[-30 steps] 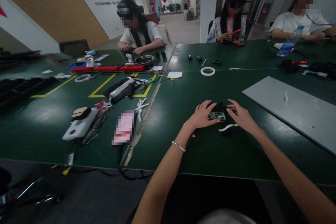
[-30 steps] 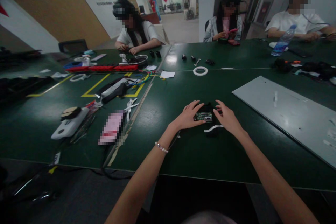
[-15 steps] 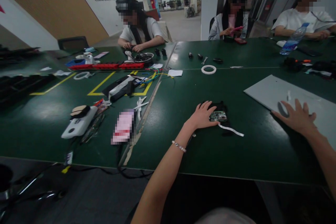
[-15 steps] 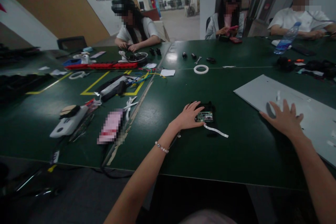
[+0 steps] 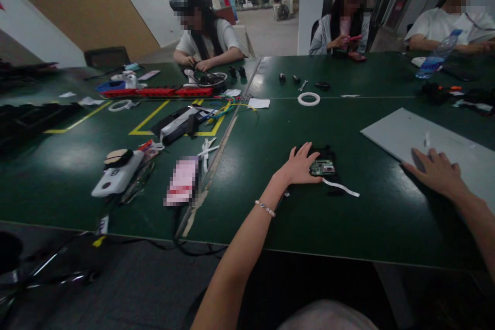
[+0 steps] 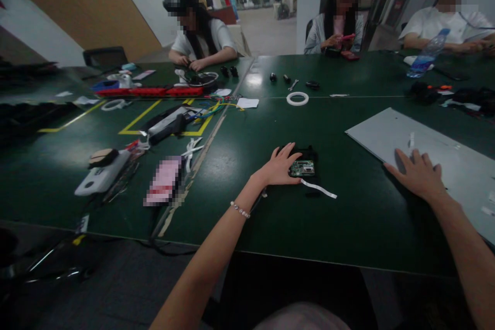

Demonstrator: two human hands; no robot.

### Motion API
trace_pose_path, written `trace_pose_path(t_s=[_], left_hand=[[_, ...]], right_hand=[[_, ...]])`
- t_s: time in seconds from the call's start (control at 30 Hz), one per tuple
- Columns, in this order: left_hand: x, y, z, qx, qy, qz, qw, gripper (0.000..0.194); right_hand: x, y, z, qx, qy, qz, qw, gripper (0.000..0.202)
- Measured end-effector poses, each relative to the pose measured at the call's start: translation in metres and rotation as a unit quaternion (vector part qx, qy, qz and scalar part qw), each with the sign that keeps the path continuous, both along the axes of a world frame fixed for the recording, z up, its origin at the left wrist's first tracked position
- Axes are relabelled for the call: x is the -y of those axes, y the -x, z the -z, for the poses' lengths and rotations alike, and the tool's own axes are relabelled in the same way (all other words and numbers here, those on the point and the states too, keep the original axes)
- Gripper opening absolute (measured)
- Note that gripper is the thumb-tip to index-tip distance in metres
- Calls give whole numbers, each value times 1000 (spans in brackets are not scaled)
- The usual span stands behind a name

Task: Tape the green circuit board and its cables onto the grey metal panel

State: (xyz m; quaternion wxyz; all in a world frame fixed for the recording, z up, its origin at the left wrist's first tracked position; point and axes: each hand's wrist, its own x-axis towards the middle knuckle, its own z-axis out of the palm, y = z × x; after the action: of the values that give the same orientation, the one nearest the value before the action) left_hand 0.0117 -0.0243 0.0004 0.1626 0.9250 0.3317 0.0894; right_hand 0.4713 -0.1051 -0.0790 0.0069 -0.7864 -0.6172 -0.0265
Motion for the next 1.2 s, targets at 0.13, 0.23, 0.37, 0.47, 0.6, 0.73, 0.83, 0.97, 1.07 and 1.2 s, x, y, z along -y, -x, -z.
trace_pose_path(t_s=[0.13, 0.23, 0.37, 0.47, 0.6, 0.73, 0.83, 0.97, 1.07, 1.2], left_hand=[[-2, 0, -3, 3, 2, 4, 1000, 79], [-3, 2, -6, 17, 1, 13, 1000, 77], [-3, 3, -9, 30, -13, 28, 999, 73], [-2, 2, -12, 36, -21, 33, 999, 72], [0, 1, -18, 44, 8, 40, 998, 68], [-1, 7, -26, 88, 53, 41, 994, 62], [-2, 12, -31, 113, 87, 32, 989, 58], [-7, 21, -38, 157, 134, 22, 978, 55], [-13, 29, -40, 214, 176, 14, 961, 49], [-19, 38, -35, 259, 260, -14, 930, 41]], right_hand=[[1, 0, 3, 15, 8, -2, 1000, 81], [4, 5, 4, 18, 3, -32, 999, 80], [12, 19, 3, 17, 7, -67, 998, 78], [18, 34, -2, 8, 12, -93, 996, 76], [25, 51, -8, -8, 5, -135, 991, 77], [29, 60, -10, -9, -6, -162, 987, 77], [30, 65, -11, -14, -4, -167, 986, 77], [31, 73, -16, -29, -9, -183, 983, 77], [33, 84, -20, -47, -11, -197, 979, 76], [34, 103, -27, -78, -8, -223, 972, 76]])
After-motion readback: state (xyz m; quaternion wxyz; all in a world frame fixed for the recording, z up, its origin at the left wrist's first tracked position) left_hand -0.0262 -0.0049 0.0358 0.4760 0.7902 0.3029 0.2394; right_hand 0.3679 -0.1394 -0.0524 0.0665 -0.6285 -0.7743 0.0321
